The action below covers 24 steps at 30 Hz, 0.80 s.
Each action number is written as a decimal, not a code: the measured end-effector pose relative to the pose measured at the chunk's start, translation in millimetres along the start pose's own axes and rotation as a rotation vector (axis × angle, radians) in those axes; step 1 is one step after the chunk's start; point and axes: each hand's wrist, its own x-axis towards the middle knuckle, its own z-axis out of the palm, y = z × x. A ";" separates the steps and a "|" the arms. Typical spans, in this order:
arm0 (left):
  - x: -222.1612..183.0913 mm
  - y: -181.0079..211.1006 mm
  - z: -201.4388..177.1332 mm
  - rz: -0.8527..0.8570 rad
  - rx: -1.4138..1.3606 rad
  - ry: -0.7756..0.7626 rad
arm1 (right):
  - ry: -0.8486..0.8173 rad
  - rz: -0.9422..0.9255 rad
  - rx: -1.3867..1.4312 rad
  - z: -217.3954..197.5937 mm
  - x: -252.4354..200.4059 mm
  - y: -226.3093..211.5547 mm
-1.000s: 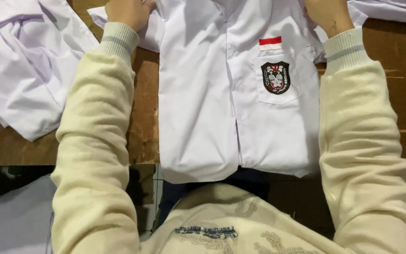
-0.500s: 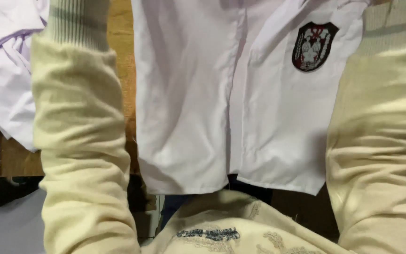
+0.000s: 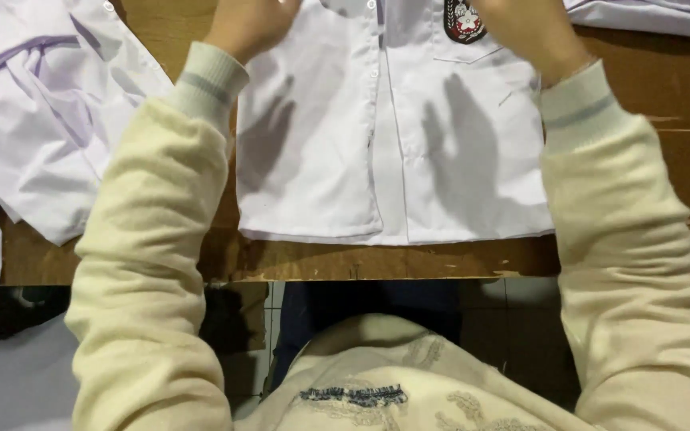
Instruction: Trimming loose threads from white school shirts using small thread snips at a quality control station.
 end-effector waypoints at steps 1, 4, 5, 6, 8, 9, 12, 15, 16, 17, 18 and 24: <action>33.6 26.8 -7.6 -0.007 0.008 -0.004 | -0.005 0.002 -0.001 -12.4 4.1 -30.5; -1.6 95.7 -15.3 0.226 -0.198 -0.040 | -0.229 0.092 0.017 -6.9 -37.7 -88.5; -12.9 111.6 -17.6 0.225 -0.198 -0.039 | -0.230 0.090 0.018 -3.6 -50.4 -104.1; -23.6 128.3 -19.1 0.146 -0.186 -0.196 | -0.397 0.216 -0.060 -0.7 -63.8 -119.1; -39.5 147.9 -13.3 0.069 -0.173 -0.353 | -0.561 0.345 -0.139 7.8 -89.4 -136.6; -44.8 150.4 -6.0 0.056 -0.113 -0.393 | -0.581 0.307 -0.240 13.5 -101.5 -139.3; -60.6 155.5 10.6 0.072 -0.029 -0.391 | -0.567 0.253 -0.303 18.7 -124.1 -147.2; -80.1 163.7 17.0 0.138 0.055 -0.338 | -0.536 0.258 -0.195 25.4 -135.5 -129.2; -86.5 167.1 17.8 0.176 0.113 -0.327 | -0.539 0.279 -0.126 28.7 -137.9 -118.7; -98.0 175.0 10.8 0.176 0.113 -0.326 | -0.538 0.279 -0.127 25.4 -140.3 -118.1; -109.8 182.3 3.5 0.239 0.153 -0.326 | -0.491 0.296 -0.059 22.5 -142.3 -117.9; -169.1 204.7 -35.0 0.417 0.304 -0.392 | -0.419 0.258 0.154 15.0 -151.0 -124.1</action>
